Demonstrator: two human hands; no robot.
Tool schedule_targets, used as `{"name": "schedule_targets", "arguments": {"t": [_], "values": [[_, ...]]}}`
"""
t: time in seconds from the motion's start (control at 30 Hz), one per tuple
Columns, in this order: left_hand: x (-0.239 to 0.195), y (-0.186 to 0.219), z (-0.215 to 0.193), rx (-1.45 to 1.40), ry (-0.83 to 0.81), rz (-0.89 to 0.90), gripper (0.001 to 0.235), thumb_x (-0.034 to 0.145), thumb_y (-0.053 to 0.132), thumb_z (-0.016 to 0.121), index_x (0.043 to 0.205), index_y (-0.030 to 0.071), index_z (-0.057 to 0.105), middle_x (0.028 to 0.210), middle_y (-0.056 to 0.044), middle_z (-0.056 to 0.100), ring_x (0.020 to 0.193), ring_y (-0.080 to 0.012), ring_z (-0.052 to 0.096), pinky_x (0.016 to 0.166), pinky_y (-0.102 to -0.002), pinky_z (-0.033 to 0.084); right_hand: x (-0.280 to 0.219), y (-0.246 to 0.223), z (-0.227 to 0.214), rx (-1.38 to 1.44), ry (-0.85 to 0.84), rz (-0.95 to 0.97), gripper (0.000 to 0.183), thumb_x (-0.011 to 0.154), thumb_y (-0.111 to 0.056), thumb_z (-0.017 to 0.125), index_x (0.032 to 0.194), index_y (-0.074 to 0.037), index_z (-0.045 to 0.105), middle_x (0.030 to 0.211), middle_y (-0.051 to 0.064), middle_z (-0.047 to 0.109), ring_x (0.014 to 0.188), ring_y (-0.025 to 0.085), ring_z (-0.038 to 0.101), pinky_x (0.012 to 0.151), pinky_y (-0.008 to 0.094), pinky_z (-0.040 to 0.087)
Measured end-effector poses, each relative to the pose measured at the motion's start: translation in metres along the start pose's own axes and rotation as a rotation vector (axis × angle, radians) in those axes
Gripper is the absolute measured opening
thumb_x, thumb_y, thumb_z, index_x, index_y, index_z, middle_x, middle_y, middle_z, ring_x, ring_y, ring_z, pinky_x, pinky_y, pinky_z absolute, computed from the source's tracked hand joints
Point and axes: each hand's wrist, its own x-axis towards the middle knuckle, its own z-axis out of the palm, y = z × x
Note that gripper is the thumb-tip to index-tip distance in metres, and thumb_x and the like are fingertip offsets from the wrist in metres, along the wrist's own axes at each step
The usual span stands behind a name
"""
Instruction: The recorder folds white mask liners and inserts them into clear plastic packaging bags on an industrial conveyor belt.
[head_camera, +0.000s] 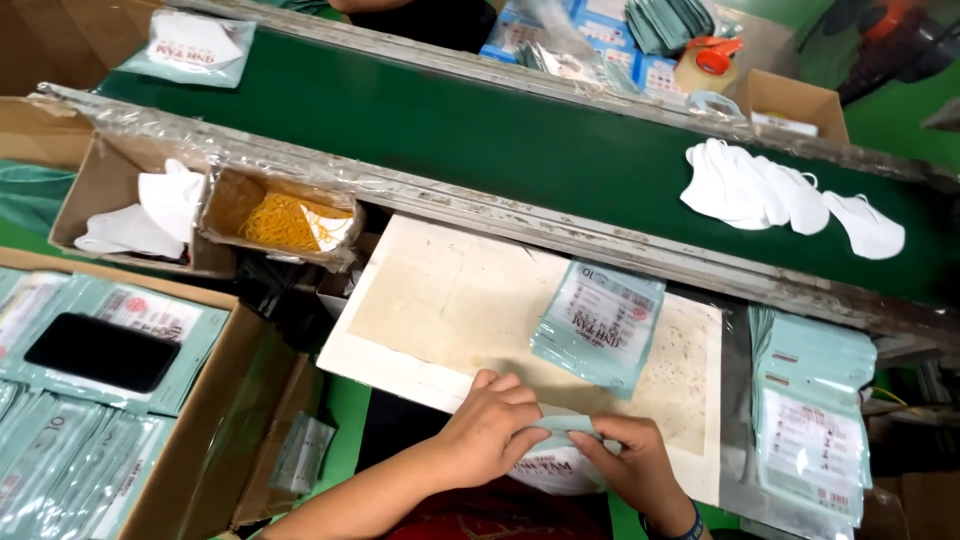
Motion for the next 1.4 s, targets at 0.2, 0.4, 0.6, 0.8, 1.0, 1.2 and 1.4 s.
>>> {"name": "schedule_targets", "arguments": {"t": [0.2,0.4,0.6,0.8,1.0,1.2,1.4], "values": [[0.001,-0.007,-0.009,-0.020,0.020,0.077,0.016,0.094,0.019,0.072,0.088,0.006,0.065,0.086,-0.010,0.068,0.089,-0.0314,0.065,0.083,-0.044,0.046,0.000,-0.008,-0.017,0.019,0.022,0.066,0.010,0.083,-0.005,0.078,0.091,0.000,0.082,0.075,0.006,0.080,0.066,0.011,0.068,0.059,0.027,0.053],[0.010,-0.046,-0.010,-0.027,-0.218,-0.050,0.027,0.101,0.026,0.065,0.089,0.003,0.062,0.076,-0.021,0.068,0.075,-0.0411,0.066,0.067,-0.049,0.052,0.021,0.040,-0.026,0.031,0.101,0.080,0.014,0.084,-0.009,0.077,0.093,0.002,0.080,0.078,0.009,0.079,0.071,0.015,0.069,0.064,0.029,0.056],[0.038,-0.237,-0.093,0.310,0.417,-0.100,0.036,0.110,0.021,0.044,0.122,-0.003,0.069,0.114,-0.022,0.072,0.104,-0.0371,0.067,0.090,-0.044,0.053,0.144,0.020,-0.133,-0.354,0.451,-0.245,0.026,0.099,-0.009,0.069,0.125,-0.006,0.068,0.124,0.012,0.074,0.116,0.025,0.072,0.101,0.034,0.054],[0.097,-0.163,-0.145,0.583,0.863,-0.194,0.058,0.111,0.024,0.060,0.151,-0.014,0.043,0.127,-0.035,0.055,0.116,-0.0489,0.054,0.100,-0.056,0.043,0.267,0.251,-0.308,-0.664,0.877,0.048,0.079,0.096,-0.044,0.080,0.142,0.013,0.048,0.141,0.035,0.048,0.131,0.049,0.045,0.112,0.052,0.038],[0.199,-0.159,-0.077,0.342,0.349,-0.145,0.064,0.095,0.040,0.068,0.140,-0.005,0.058,0.135,-0.027,0.059,0.130,-0.0447,0.051,0.111,-0.050,0.039,0.327,0.244,-0.229,-0.852,0.530,0.338,0.070,0.098,-0.053,0.058,0.134,0.006,0.060,0.142,0.033,0.052,0.133,0.049,0.045,0.109,0.056,0.037],[0.335,-0.191,-0.049,0.328,0.114,-0.637,0.087,0.087,0.077,0.056,0.127,0.001,0.067,0.135,-0.028,0.055,0.128,-0.0430,0.049,0.104,-0.051,0.043,0.316,0.110,-0.077,-1.077,0.460,0.061,0.060,0.099,-0.054,0.058,0.116,0.002,0.070,0.115,0.026,0.062,0.110,0.040,0.056,0.094,0.050,0.044],[0.381,-0.243,0.000,-0.090,0.310,-0.627,0.101,0.064,0.051,0.087,0.136,-0.003,0.042,0.124,-0.023,0.065,0.114,-0.0359,0.068,0.095,-0.041,0.056,0.302,0.072,-0.081,-0.557,0.471,0.015,0.046,0.100,-0.043,0.056,0.120,-0.004,0.071,0.115,0.016,0.065,0.108,0.036,0.058,0.095,0.050,0.044]]}}
